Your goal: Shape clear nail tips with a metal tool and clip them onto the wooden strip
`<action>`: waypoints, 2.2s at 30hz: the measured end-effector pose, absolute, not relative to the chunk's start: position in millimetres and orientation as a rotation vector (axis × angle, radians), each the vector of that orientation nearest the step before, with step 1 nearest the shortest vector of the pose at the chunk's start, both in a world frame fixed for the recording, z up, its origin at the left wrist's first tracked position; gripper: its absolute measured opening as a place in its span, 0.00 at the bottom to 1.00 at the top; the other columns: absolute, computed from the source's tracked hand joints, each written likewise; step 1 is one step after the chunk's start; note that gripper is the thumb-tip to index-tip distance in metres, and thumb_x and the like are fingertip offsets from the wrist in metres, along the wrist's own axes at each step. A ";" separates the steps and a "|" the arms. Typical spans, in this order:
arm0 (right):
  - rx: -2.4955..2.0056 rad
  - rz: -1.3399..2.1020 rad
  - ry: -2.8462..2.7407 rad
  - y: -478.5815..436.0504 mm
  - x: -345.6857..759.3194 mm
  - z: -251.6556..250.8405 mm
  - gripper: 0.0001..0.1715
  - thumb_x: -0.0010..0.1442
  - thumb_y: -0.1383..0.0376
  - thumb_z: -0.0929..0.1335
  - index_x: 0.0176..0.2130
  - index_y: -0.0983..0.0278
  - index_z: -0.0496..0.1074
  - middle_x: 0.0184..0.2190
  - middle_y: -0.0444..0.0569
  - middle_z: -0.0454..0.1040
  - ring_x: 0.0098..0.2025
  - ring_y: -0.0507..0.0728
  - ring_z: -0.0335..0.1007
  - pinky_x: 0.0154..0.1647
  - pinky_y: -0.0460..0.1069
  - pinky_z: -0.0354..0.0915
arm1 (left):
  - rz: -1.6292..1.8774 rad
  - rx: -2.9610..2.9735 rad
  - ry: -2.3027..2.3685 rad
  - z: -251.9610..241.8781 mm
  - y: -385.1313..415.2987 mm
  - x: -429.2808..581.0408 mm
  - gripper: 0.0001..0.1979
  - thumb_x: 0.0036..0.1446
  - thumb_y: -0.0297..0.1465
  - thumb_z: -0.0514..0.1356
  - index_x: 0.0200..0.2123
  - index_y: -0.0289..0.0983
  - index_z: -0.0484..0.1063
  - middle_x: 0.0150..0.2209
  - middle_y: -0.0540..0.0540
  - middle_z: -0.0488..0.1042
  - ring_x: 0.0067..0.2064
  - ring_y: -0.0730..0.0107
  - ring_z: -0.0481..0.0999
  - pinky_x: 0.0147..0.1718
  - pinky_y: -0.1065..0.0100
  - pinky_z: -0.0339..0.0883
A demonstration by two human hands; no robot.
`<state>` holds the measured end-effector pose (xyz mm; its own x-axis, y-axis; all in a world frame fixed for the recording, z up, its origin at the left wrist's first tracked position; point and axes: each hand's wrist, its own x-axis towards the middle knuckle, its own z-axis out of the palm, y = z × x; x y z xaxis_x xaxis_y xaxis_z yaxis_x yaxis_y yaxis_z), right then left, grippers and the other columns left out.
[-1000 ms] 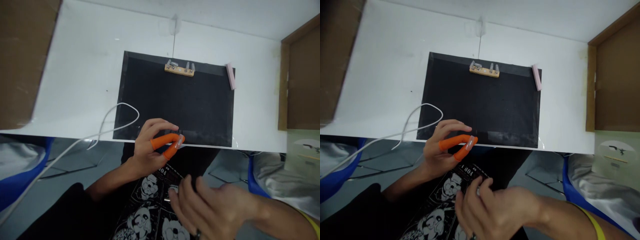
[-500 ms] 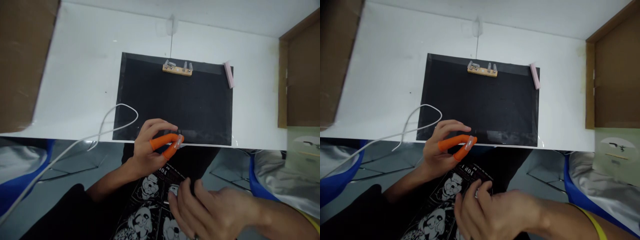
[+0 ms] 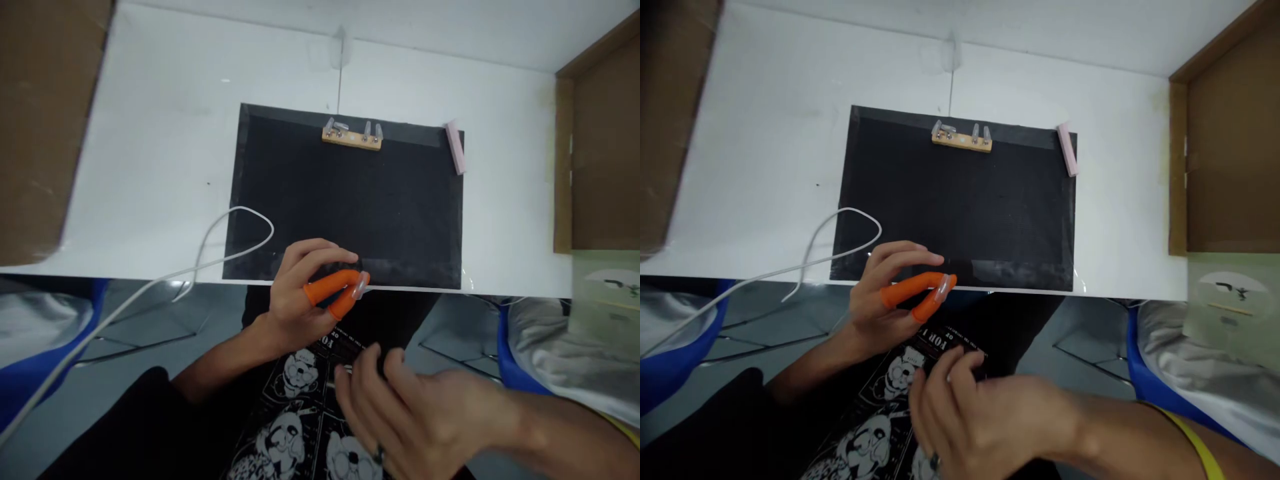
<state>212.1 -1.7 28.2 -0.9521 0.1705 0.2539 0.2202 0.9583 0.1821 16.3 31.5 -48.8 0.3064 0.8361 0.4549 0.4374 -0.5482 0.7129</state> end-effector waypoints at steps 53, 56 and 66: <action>-0.468 -0.324 -2.867 -2.1 213.8 28.1 0.20 0.64 0.67 0.60 0.46 0.76 0.75 0.34 0.55 0.78 0.34 0.60 0.73 0.29 0.53 0.61 | 1.152 2.096 1.128 -45.8 31.3 15.2 0.05 0.57 0.26 0.66 0.35 0.40 0.75 0.39 0.48 0.78 0.44 0.65 0.74 0.41 0.60 0.74; -0.381 -0.246 -2.877 -1.2 215.6 30.3 0.23 0.64 0.70 0.56 0.47 0.74 0.75 0.36 0.53 0.78 0.35 0.59 0.73 0.29 0.53 0.60 | 1.158 2.089 1.130 -47.0 31.4 15.6 0.05 0.57 0.25 0.67 0.35 0.40 0.75 0.39 0.48 0.78 0.44 0.65 0.74 0.41 0.60 0.74; -0.579 -0.493 -2.912 0.8 214.4 33.1 0.20 0.64 0.68 0.61 0.48 0.81 0.73 0.33 0.60 0.77 0.34 0.61 0.72 0.31 0.54 0.60 | 1.283 2.615 1.229 -61.0 29.3 16.8 0.11 0.54 0.25 0.69 0.39 0.39 0.74 0.36 0.50 0.81 0.39 0.65 0.76 0.37 0.62 0.72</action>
